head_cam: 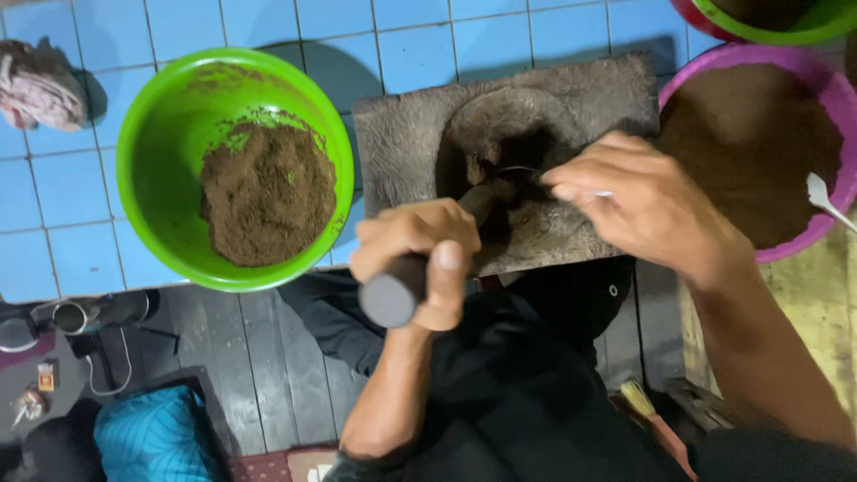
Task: The person uses a pestle and mortar to grind a brown powder, repeatedly scraping the sides with a spoon and transferring portions into a green bowl. The person continues grinding and scraping throughout the clip.
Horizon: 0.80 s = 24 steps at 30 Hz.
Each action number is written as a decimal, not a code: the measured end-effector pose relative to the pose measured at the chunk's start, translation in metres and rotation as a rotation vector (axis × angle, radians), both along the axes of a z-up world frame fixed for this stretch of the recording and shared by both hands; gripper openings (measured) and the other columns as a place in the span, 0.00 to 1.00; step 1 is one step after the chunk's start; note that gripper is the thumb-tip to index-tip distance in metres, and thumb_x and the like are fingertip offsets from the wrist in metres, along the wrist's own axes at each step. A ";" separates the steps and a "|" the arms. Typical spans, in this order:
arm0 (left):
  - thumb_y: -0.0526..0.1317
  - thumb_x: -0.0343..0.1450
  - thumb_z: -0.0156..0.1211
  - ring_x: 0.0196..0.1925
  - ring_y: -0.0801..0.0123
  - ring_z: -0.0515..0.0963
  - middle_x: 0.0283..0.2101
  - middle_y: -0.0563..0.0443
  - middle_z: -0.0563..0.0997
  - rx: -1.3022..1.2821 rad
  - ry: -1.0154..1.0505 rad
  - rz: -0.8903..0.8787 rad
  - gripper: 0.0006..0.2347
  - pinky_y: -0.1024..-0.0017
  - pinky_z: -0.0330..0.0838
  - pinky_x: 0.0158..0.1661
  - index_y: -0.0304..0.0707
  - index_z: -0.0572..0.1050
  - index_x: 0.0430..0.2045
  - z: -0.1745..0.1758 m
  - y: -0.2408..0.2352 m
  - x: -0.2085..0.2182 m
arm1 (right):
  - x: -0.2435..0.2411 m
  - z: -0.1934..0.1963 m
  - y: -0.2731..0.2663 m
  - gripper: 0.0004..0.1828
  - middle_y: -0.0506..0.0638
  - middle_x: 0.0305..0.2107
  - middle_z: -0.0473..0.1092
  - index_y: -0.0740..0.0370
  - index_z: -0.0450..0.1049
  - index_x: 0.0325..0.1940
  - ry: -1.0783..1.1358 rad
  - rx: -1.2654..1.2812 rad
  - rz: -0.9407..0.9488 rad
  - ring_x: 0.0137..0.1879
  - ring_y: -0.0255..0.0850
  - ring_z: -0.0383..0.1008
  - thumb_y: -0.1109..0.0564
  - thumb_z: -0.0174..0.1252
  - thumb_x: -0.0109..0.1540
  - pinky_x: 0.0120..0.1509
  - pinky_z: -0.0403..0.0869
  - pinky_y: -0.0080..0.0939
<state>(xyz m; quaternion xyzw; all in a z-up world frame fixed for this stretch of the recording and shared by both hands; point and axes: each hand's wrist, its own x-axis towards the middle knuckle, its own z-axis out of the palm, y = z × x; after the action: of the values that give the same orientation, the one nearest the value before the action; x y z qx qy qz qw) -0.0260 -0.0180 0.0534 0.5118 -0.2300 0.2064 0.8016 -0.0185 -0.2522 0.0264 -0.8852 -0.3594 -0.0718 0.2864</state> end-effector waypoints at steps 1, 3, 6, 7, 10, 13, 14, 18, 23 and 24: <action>0.38 0.73 0.50 0.13 0.65 0.59 0.14 0.51 0.58 0.001 0.008 0.006 0.15 0.68 0.61 0.18 0.38 0.56 0.17 0.014 0.005 -0.003 | -0.009 -0.003 -0.004 0.10 0.56 0.38 0.78 0.70 0.78 0.46 0.008 0.001 0.006 0.40 0.45 0.74 0.72 0.62 0.61 0.48 0.75 0.42; 0.38 0.72 0.49 0.14 0.66 0.60 0.16 0.53 0.59 0.069 0.010 -0.038 0.12 0.68 0.61 0.20 0.38 0.58 0.19 0.042 0.015 -0.004 | -0.020 -0.007 -0.011 0.07 0.57 0.30 0.74 0.74 0.75 0.49 0.011 -0.039 -0.140 0.35 0.43 0.72 0.67 0.55 0.68 0.40 0.75 0.40; 0.38 0.73 0.45 0.19 0.64 0.58 0.18 0.52 0.59 0.242 0.115 -0.173 0.11 0.67 0.61 0.26 0.38 0.58 0.20 0.088 0.034 -0.010 | -0.028 0.007 0.019 0.07 0.58 0.29 0.72 0.75 0.75 0.44 0.047 0.045 -0.167 0.35 0.49 0.69 0.67 0.52 0.68 0.46 0.71 0.50; 0.38 0.73 0.45 0.19 0.64 0.58 0.18 0.52 0.59 0.241 0.114 -0.165 0.11 0.67 0.61 0.26 0.38 0.58 0.20 0.087 0.033 -0.010 | -0.028 0.006 0.012 0.07 0.58 0.29 0.72 0.75 0.75 0.44 0.045 0.044 -0.159 0.35 0.49 0.69 0.67 0.52 0.68 0.46 0.71 0.50; 0.37 0.73 0.46 0.18 0.65 0.58 0.17 0.51 0.59 0.234 0.108 -0.135 0.12 0.68 0.60 0.25 0.37 0.58 0.19 0.075 0.028 -0.006 | -0.027 0.000 0.001 0.09 0.51 0.29 0.75 0.67 0.77 0.44 0.121 0.099 -0.261 0.37 0.40 0.73 0.69 0.51 0.67 0.42 0.74 0.40; 0.39 0.72 0.48 0.14 0.64 0.59 0.15 0.50 0.61 0.162 -0.014 -0.017 0.14 0.68 0.60 0.20 0.37 0.56 0.17 0.048 0.019 -0.003 | -0.018 -0.008 0.004 0.08 0.55 0.29 0.75 0.71 0.75 0.44 0.145 -0.013 -0.156 0.34 0.42 0.72 0.64 0.51 0.68 0.41 0.71 0.42; 0.39 0.73 0.48 0.14 0.64 0.59 0.14 0.50 0.60 0.141 -0.024 -0.033 0.14 0.69 0.58 0.19 0.37 0.55 0.17 0.045 0.017 -0.003 | -0.012 -0.007 0.005 0.08 0.57 0.29 0.75 0.73 0.76 0.45 0.080 -0.020 -0.160 0.33 0.42 0.71 0.66 0.52 0.69 0.40 0.71 0.42; 0.38 0.72 0.48 0.13 0.63 0.59 0.14 0.49 0.60 0.092 -0.035 -0.094 0.14 0.69 0.58 0.18 0.36 0.57 0.15 0.045 0.013 -0.006 | -0.001 0.007 0.003 0.08 0.56 0.33 0.76 0.71 0.77 0.48 0.029 0.037 -0.225 0.39 0.47 0.72 0.66 0.52 0.71 0.45 0.70 0.47; 0.38 0.72 0.48 0.13 0.63 0.58 0.14 0.49 0.61 0.126 -0.037 -0.070 0.14 0.69 0.57 0.19 0.37 0.56 0.15 0.047 0.007 -0.007 | -0.010 0.002 0.008 0.08 0.61 0.36 0.77 0.75 0.76 0.48 0.020 -0.009 -0.179 0.40 0.47 0.75 0.71 0.55 0.66 0.48 0.74 0.45; 0.39 0.73 0.47 0.13 0.63 0.58 0.14 0.50 0.60 0.134 -0.032 -0.065 0.15 0.69 0.57 0.19 0.37 0.56 0.15 0.049 0.005 -0.007 | -0.013 0.010 0.010 0.07 0.62 0.35 0.77 0.77 0.76 0.46 -0.001 0.041 -0.188 0.40 0.49 0.76 0.73 0.54 0.66 0.48 0.75 0.47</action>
<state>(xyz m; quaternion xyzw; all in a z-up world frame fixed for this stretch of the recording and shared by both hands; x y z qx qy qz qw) -0.0330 -0.0128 0.1021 0.5531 -0.2725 0.1728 0.7681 -0.0311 -0.2422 0.0363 -0.9089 -0.2732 -0.1064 0.2964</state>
